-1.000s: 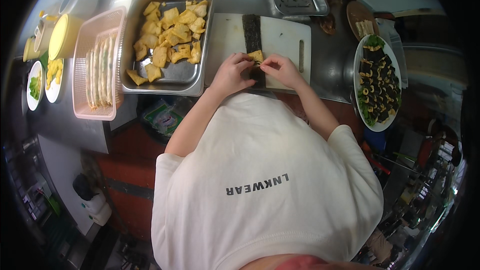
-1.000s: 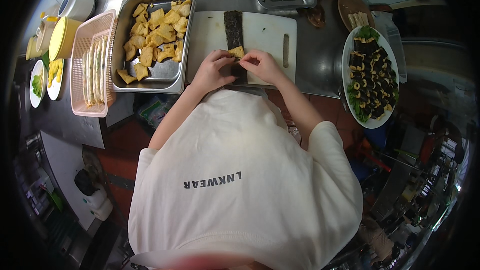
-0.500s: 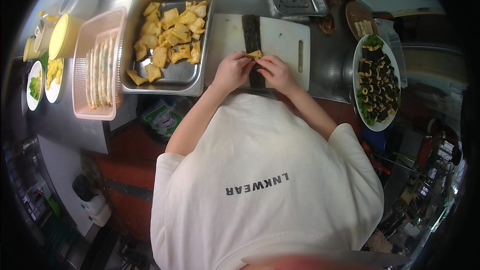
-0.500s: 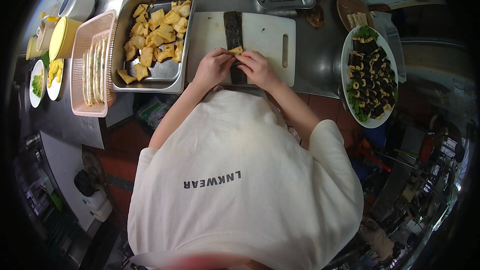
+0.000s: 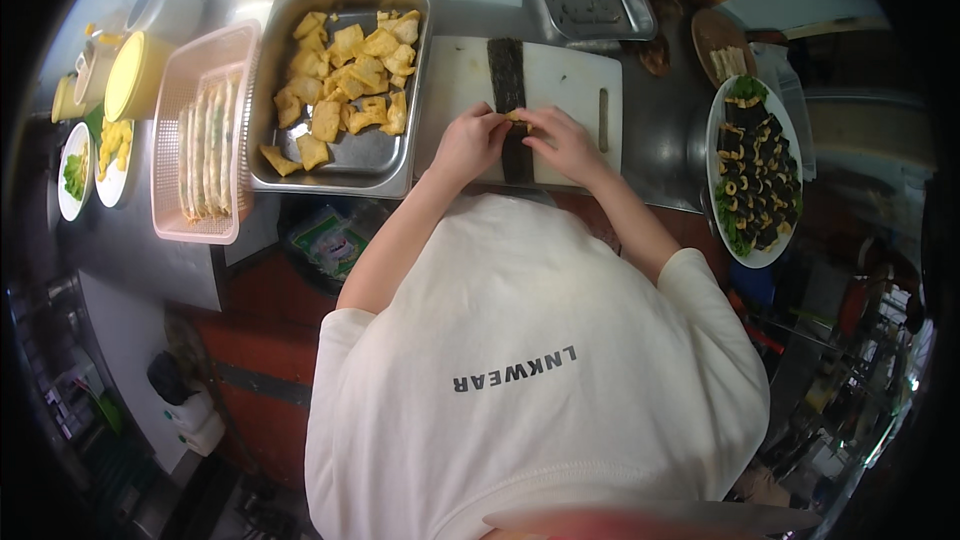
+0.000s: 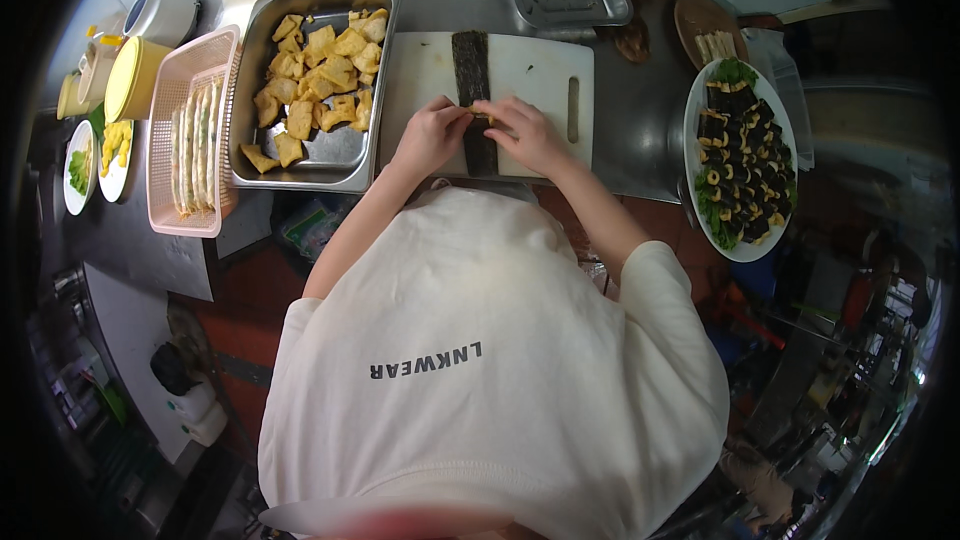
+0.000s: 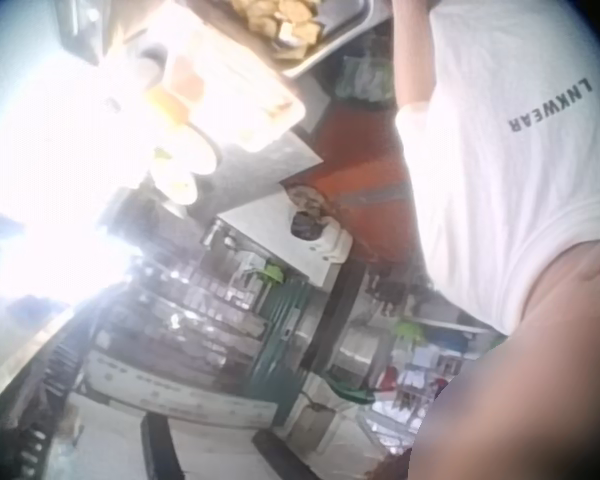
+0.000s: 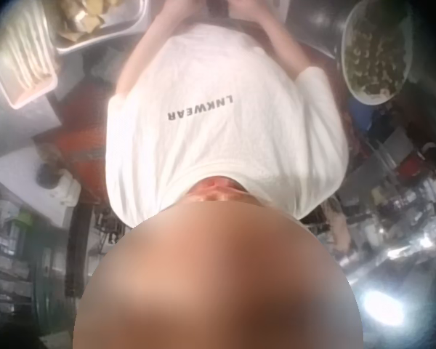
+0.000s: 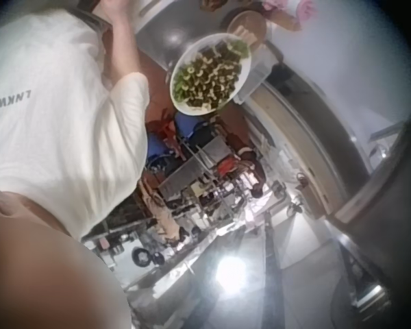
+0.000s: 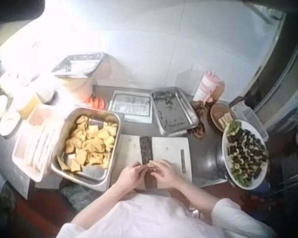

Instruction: The person assembles sushi rolls by placing fried tofu and green vegetables onto a sheet of nori laid on a cutting board, then rolling it and placing the finished roll on a plate. The process is repeated multiple times.

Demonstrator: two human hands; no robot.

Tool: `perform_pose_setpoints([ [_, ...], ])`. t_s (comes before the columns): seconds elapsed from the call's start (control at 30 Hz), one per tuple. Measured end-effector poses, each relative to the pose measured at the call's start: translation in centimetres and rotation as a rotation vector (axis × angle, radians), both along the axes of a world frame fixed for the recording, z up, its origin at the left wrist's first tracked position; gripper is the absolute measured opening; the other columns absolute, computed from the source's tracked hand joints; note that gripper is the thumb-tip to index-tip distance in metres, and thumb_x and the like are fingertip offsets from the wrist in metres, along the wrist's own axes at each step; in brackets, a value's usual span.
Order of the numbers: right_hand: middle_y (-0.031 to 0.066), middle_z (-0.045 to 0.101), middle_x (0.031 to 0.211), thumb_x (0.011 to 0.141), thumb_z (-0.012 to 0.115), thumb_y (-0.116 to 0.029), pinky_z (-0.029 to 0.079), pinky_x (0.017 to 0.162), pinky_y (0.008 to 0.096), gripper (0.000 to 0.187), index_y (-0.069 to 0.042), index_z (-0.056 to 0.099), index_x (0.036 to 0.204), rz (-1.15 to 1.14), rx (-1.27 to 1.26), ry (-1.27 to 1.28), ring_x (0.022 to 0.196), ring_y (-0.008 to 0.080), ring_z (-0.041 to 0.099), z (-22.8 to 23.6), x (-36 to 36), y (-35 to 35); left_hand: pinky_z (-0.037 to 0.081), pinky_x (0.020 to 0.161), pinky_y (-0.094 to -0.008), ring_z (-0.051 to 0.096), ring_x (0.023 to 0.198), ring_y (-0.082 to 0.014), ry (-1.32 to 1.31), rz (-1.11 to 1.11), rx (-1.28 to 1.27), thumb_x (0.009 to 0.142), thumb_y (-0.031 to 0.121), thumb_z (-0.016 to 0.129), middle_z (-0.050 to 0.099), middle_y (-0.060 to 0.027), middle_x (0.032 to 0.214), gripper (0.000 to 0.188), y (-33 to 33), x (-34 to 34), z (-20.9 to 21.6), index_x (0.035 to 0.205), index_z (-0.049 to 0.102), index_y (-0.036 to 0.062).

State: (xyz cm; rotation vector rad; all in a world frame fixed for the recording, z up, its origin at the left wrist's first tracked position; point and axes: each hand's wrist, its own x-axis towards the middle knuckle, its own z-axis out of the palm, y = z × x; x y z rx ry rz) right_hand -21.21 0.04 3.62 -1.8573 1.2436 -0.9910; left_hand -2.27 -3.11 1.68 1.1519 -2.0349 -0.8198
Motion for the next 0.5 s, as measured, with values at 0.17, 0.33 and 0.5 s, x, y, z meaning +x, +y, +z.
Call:
perform_pose_setpoints([
  [0.17, 0.0064, 0.058, 0.089, 0.078, 0.07, -0.005, 0.045, 0.074, 0.0352, 0.03, -0.007, 0.065, 0.107, 0.037, -0.27, 0.247, 0.083, 0.0251, 0.055, -2.2, -1.0, -0.5, 0.05, 0.063, -0.0384, 0.062, 0.069, -0.0303, 0.051, 0.072, 0.032, 0.081, 0.008, 0.069, 0.06, -0.0138, 0.083, 0.012, 0.2, -0.7, -0.1, 0.09, 0.068, 0.0009],
  [0.33, 0.0057, 0.055, 0.095, 0.082, 0.067, -0.01, 0.04, 0.081, 0.0355, 0.024, -0.01, 0.064, 0.105, 0.01, -0.182, 0.332, 0.092, 0.0251, 0.053, -2.4, -0.5, -0.8, 0.051, 0.065, -0.0373, 0.062, 0.071, -0.0275, 0.13, 0.041, -0.028, 0.077, 0.008, 0.072, 0.059, -0.0119, 0.09, 0.02, 0.8, -0.1, 0.6, 0.096, 0.067, 0.0028],
  [0.5, 0.0051, 0.053, 0.097, 0.086, 0.064, -0.016, 0.035, 0.087, 0.0354, 0.017, -0.013, 0.064, 0.103, -0.005, -0.198, 0.414, 0.099, 0.0232, 0.051, -2.3, -0.8, -1.9, 0.052, 0.068, -0.0375, 0.062, 0.076, -0.0296, 0.019, -0.007, -0.054, 0.074, 0.008, 0.074, 0.059, -0.0118, 0.092, 0.027, 0.3, 0.0, 0.1, 0.1, 0.068, 0.0045],
])
